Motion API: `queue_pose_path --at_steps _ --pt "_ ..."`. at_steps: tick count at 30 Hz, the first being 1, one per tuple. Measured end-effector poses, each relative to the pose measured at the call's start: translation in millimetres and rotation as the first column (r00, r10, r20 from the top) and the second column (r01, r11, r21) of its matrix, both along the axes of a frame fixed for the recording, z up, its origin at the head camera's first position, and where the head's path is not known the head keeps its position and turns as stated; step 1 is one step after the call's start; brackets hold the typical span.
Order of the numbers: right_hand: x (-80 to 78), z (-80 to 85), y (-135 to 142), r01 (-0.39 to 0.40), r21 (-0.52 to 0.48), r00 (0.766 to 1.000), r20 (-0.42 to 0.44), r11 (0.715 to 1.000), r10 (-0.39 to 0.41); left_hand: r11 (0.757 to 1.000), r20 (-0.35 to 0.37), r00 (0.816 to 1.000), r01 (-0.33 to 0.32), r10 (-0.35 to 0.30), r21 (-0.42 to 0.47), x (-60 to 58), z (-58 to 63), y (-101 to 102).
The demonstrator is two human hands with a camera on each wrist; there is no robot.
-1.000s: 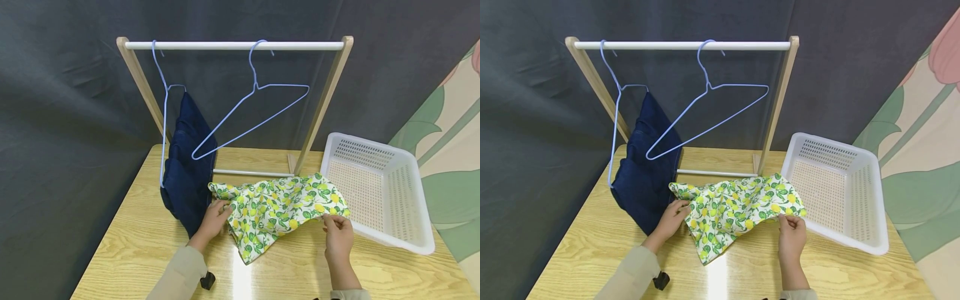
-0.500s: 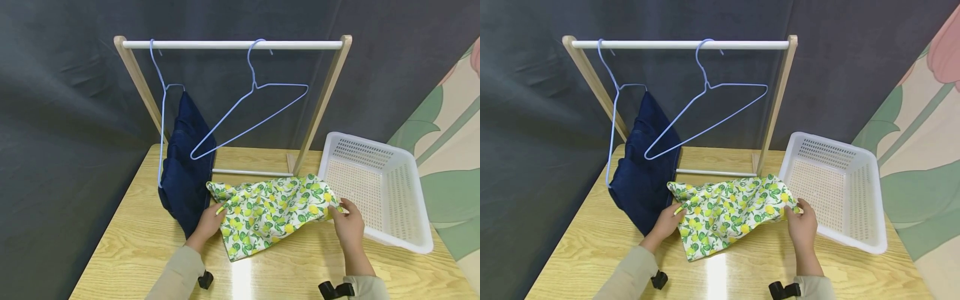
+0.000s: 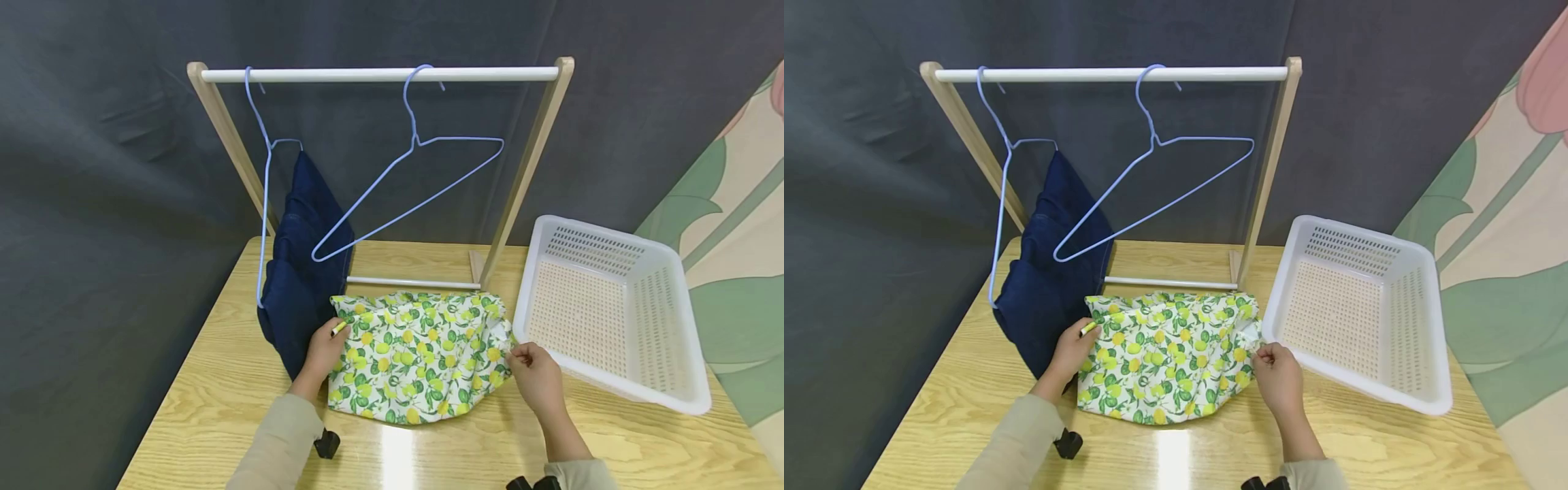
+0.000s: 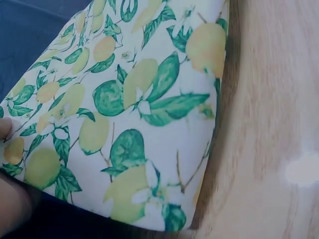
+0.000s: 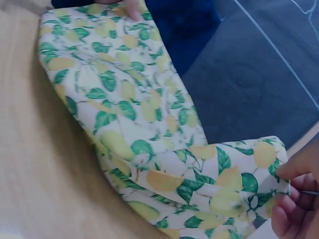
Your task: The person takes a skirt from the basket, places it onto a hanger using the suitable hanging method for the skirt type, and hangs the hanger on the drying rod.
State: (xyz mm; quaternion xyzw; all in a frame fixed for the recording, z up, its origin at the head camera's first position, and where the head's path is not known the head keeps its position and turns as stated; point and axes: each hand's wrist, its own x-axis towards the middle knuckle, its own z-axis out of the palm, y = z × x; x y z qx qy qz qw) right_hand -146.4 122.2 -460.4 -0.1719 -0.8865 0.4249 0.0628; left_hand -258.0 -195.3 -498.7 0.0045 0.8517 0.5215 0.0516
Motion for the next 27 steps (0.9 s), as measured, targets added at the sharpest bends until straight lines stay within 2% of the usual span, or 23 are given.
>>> queue_pose_path --at_steps 5,9,12,17,23,27 --pt "8.8 -9.9 -0.6 -0.052 0.052 0.995 0.091 0.997 0.047 1.0 0.046 0.999 -0.012 0.011 0.028 -2.0 -5.8 -2.6" --pt "17.5 -21.2 6.6 -0.109 0.076 0.975 0.201 0.991 0.092 0.999 0.084 0.996 -0.001 -0.002 0.035 -4.3 -11.8 -5.0" --pt "24.2 -31.6 15.2 -0.134 0.064 0.953 0.28 0.989 0.111 0.999 0.136 0.991 0.006 -0.012 0.041 -6.2 -13.6 -6.2" --pt "34.7 -47.5 29.5 -0.158 0.04 0.913 0.388 0.987 0.13 1.0 0.246 0.969 0.011 -0.016 0.022 -11.0 -10.7 -6.5" --pt "44.7 -55.4 37.7 -0.188 0.031 0.886 0.436 0.982 0.156 0.999 0.262 0.965 0.032 -0.024 -0.026 -20.3 -7.0 -5.8" --pt "50.3 -56.0 39.6 -0.228 0.005 0.841 0.504 0.974 0.195 0.997 0.269 0.963 0.026 -0.007 -0.068 -23.2 -12.1 -4.4"
